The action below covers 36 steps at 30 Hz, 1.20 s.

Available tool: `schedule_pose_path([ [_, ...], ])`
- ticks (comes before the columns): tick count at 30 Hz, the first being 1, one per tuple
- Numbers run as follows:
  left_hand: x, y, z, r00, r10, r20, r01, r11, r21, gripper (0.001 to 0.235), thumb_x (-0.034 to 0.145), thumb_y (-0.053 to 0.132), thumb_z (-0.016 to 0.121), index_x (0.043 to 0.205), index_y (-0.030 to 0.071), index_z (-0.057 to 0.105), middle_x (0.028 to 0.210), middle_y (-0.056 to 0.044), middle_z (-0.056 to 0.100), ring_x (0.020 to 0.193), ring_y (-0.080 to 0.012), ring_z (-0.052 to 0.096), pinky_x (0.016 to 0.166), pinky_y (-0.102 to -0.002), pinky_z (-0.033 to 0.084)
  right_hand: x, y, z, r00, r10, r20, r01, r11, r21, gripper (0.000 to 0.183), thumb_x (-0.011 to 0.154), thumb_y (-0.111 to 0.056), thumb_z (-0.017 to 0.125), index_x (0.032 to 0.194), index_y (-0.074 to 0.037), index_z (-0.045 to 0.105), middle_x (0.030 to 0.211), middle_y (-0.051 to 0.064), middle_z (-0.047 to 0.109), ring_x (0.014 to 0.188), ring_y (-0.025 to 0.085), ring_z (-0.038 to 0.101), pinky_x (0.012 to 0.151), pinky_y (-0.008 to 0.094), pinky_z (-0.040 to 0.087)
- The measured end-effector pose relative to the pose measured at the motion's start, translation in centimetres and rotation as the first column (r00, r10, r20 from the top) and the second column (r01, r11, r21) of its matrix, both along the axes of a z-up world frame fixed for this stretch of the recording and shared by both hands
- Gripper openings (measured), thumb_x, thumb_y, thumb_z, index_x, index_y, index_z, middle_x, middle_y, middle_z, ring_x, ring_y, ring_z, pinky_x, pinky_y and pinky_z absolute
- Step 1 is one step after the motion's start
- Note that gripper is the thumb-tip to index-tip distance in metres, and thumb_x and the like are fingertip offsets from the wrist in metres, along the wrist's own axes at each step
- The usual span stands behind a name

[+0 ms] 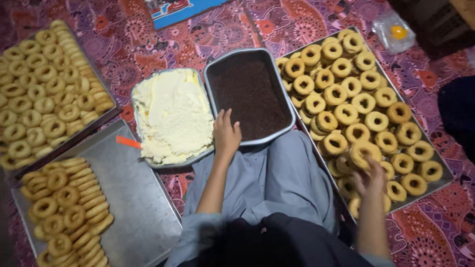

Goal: The person sits on the floor and repeatedly picks up ring-shaped donuts, splits them open, fills them with a white cream from a tray, and places them into a tray of dark crumbs. The filled donuts are then arranged on a metal tray.

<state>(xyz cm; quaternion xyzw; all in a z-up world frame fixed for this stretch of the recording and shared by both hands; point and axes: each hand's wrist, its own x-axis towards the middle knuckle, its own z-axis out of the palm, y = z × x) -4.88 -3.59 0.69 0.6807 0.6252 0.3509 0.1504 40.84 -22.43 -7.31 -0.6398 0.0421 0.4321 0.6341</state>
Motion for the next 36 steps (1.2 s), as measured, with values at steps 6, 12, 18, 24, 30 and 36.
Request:
schedule_pose_path([
  [6, -8.8, -7.9, -3.2, 0.955, 0.183, 0.234, -0.194, 0.981, 0.026, 0.032, 0.097, 0.010, 0.061, 0.127, 0.001, 0.063, 0.134, -0.019, 0.062, 0.128, -0.0367, 0.058, 0.112, -0.044, 0.044, 2.1, -8.0, -3.0, 0.993, -0.086, -0.083, 0.097, 0.987, 0.132, 0.026, 0.096, -0.022, 0.062, 0.121, -0.015, 0.068, 0.119, 0.002, 0.071, 0.105, 0.024, 0.068, 0.094, 0.047, 0.057],
  [12, -21.0, -20.0, -10.0, 0.655, 0.717, 0.240, -0.694, 0.696, -0.184, 0.028, 0.092, 0.006, 0.060, 0.120, 0.004, 0.068, 0.124, -0.017, 0.066, 0.113, -0.0320, 0.063, 0.100, -0.040, 0.049, 1.2, -7.8, -6.9, 0.983, -0.130, -0.127, 0.128, 0.991, -0.029, 0.027, 0.101, -0.022, 0.065, 0.123, -0.007, 0.067, 0.118, 0.006, 0.069, 0.107, 0.025, 0.069, 0.094, 0.047, 0.056],
  [18, -34.2, -29.0, -14.6, 0.381, 0.865, -0.326, -0.921, 0.325, -0.214, 0.081, 0.079, 0.022, 0.080, 0.149, 0.005, 0.044, 0.153, -0.033, 0.032, 0.138, -0.0534, 0.027, 0.104, -0.070, 0.029, -4.7, -5.2, -3.5, 0.982, -0.035, 0.183, 0.086, 0.958, -0.273, 0.029, 0.101, -0.017, 0.066, 0.127, -0.004, 0.064, 0.123, 0.010, 0.067, 0.111, 0.026, 0.067, 0.097, 0.044, 0.055],
  [24, -46.0, -28.0, -15.3, 0.233, 0.547, -0.804, -0.795, 0.583, 0.167, 0.069, 0.084, 0.026, 0.076, 0.149, 0.020, 0.052, 0.164, -0.020, 0.036, 0.146, -0.0427, 0.032, 0.115, -0.060, 0.027, -13.3, -0.9, -0.3, 0.679, 0.256, 0.688, 0.030, 0.927, -0.375, 0.033, 0.102, -0.012, 0.067, 0.132, -0.001, 0.060, 0.127, 0.014, 0.064, 0.116, 0.026, 0.064, 0.101, 0.041, 0.053],
  [30, -44.5, -24.9, -15.3, 0.438, 0.680, -0.588, -0.816, 0.576, 0.058, 0.030, 0.086, 0.022, 0.073, 0.113, 0.011, 0.066, 0.119, -0.015, 0.061, 0.109, -0.0328, 0.057, 0.095, -0.047, 0.046, -17.9, 2.2, 2.8, 0.147, 0.293, 0.945, -0.220, 0.941, -0.258, 0.036, 0.103, -0.008, 0.067, 0.136, 0.002, 0.057, 0.132, 0.018, 0.061, 0.121, 0.027, 0.062, 0.105, 0.038, 0.051],
  [36, -30.1, -22.9, -12.2, 0.545, 0.603, 0.583, -0.443, 0.797, -0.411, 0.017, 0.085, 0.019, 0.074, 0.092, 0.004, 0.069, 0.080, -0.005, 0.070, 0.073, -0.0150, 0.066, 0.064, -0.032, 0.053, -34.9, 8.4, 1.8, 0.117, 0.816, 0.567, -0.951, 0.257, -0.173, 0.040, 0.095, -0.011, 0.067, 0.134, -0.005, 0.061, 0.124, 0.010, 0.069, 0.111, 0.017, 0.068, 0.094, 0.031, 0.055],
])
